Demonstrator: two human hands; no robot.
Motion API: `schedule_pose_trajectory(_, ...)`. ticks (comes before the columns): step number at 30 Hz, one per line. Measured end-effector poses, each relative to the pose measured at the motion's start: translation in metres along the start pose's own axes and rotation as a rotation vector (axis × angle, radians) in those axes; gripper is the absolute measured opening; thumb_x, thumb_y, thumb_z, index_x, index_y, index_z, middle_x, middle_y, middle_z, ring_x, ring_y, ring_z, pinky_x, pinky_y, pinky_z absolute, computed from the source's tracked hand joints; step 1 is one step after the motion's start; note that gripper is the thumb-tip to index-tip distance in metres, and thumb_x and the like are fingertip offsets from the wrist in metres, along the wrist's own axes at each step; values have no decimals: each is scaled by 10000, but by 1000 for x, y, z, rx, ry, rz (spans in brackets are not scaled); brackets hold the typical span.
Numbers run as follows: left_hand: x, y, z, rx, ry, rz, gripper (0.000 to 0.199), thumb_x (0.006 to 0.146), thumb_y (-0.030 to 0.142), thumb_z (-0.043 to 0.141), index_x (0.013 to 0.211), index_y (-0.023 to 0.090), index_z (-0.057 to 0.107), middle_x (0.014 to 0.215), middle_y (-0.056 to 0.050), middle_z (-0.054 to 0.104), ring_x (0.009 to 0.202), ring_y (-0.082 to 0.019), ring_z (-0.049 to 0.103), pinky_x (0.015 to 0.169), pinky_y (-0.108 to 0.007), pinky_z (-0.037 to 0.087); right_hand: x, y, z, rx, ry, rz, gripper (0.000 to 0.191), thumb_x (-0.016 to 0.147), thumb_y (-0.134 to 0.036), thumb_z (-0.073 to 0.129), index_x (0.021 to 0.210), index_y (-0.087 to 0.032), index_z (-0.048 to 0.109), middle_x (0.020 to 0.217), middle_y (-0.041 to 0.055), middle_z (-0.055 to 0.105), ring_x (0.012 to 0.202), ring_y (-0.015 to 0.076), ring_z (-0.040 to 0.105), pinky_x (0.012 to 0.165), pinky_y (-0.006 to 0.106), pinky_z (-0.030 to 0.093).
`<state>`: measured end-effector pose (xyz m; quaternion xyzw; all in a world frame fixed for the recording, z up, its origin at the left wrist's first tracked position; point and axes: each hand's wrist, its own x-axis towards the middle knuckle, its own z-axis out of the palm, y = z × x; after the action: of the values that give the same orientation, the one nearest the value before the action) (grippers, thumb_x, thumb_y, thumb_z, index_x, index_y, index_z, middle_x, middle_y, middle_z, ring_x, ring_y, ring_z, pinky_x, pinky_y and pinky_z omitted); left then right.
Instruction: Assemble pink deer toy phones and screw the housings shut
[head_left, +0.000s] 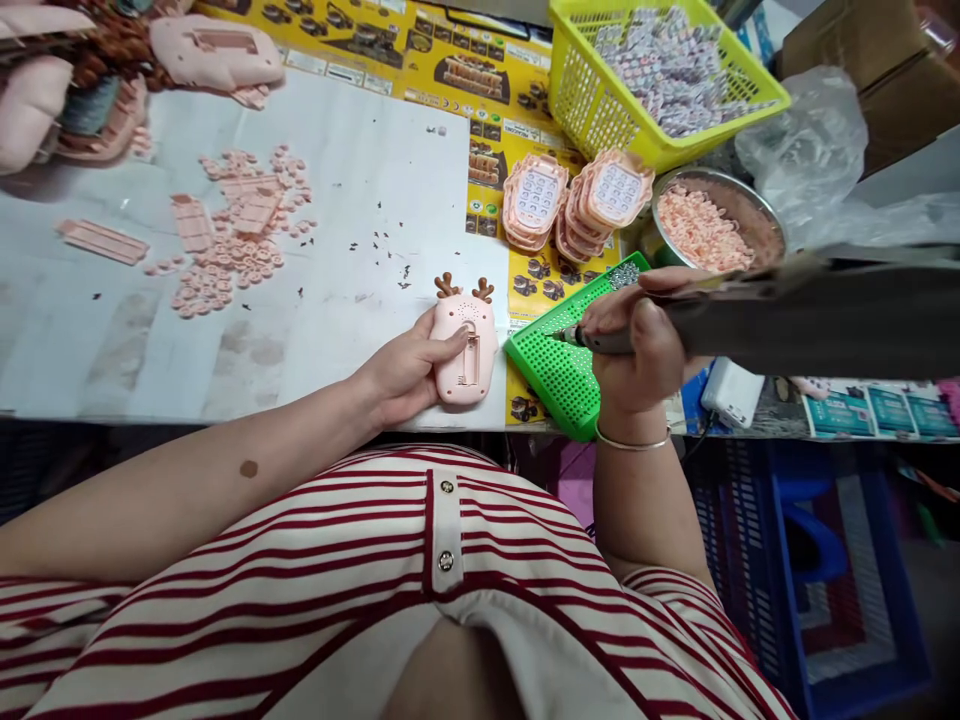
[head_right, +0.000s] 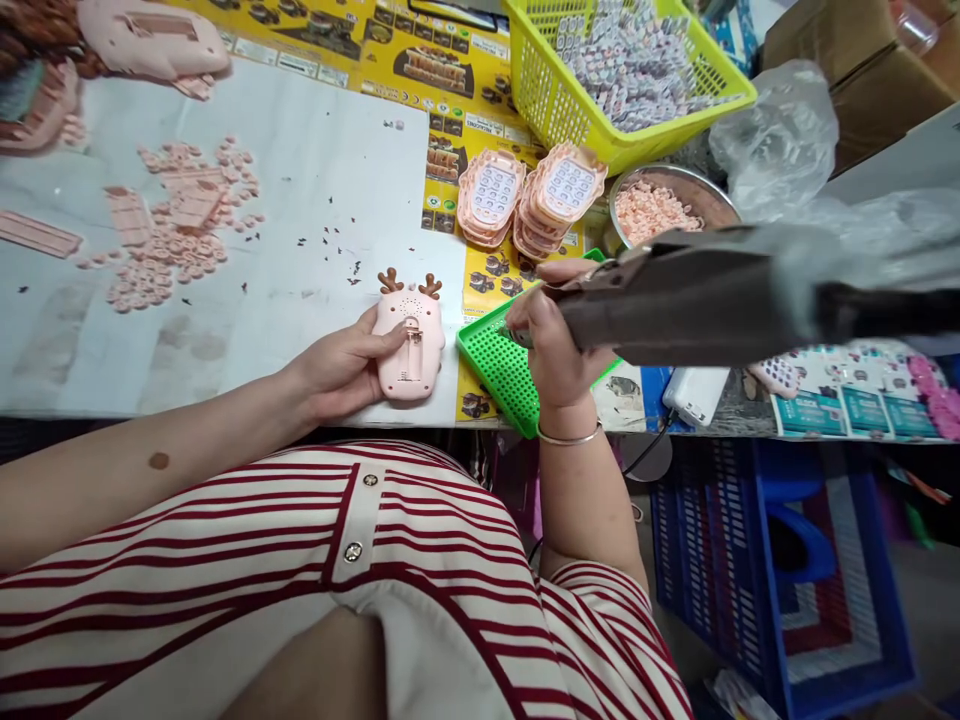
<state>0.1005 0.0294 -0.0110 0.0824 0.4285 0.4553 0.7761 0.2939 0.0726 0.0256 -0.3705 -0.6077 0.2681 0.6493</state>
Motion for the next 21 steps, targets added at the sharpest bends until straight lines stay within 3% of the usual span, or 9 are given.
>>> schedule_pose_trajectory(4, 2, -1, 1, 15, -6, 26, 529, 824, 98, 737, 1302, 263, 586, 1105, -43, 720, 1015, -218, 706, 1054, -510, 520, -12, -39, 17, 225, -116, -7, 198, 853, -479, 684, 840, -309, 582, 515, -92, 410, 398, 117, 460, 429, 268, 463)
schedule_pose_trajectory(7, 2, -1, 2, 12, -18, 41, 520, 822, 68, 722, 1292, 241, 583, 1051, -40, 717, 969, -208, 708, 1028, -494, 540, -29, -55, 32, 431, -269, 41, 126, 850, -371, 700, 956, -317, 660, 543, -88, 472, 414, 115, 487, 423, 268, 474)
schedule_pose_trajectory(13, 2, 0, 3, -16, -24, 53, 638, 776, 29, 740, 1352, 237, 560, 1121, -70, 716, 1051, -238, 707, 978, -442, 578, -49, -52, 48, 478, -403, 101, 170, 862, -385, 679, 1023, -348, 637, 574, -80, 530, 445, 130, 504, 449, 287, 461)
schedule_pose_trajectory(18, 3, -1, 5, -26, -58, 61, 799, 746, 0, 745, 1454, 266, 486, 1175, -86, 731, 1103, -265, 712, 1003, -472, 566, -49, -47, 54, 437, -408, 84, 152, 884, -411, 652, 988, -334, 571, 573, -84, 506, 436, 133, 473, 457, 292, 441)
schedule_pose_trajectory(21, 2, -1, 6, -24, -63, 63, 781, 762, -6, 737, 1452, 254, 482, 1169, -82, 732, 1077, -242, 715, 987, -435, 572, -50, -47, 56, 419, -412, 95, 157, 875, -411, 676, 958, -329, 571, 584, -83, 499, 458, 132, 485, 511, 303, 468)
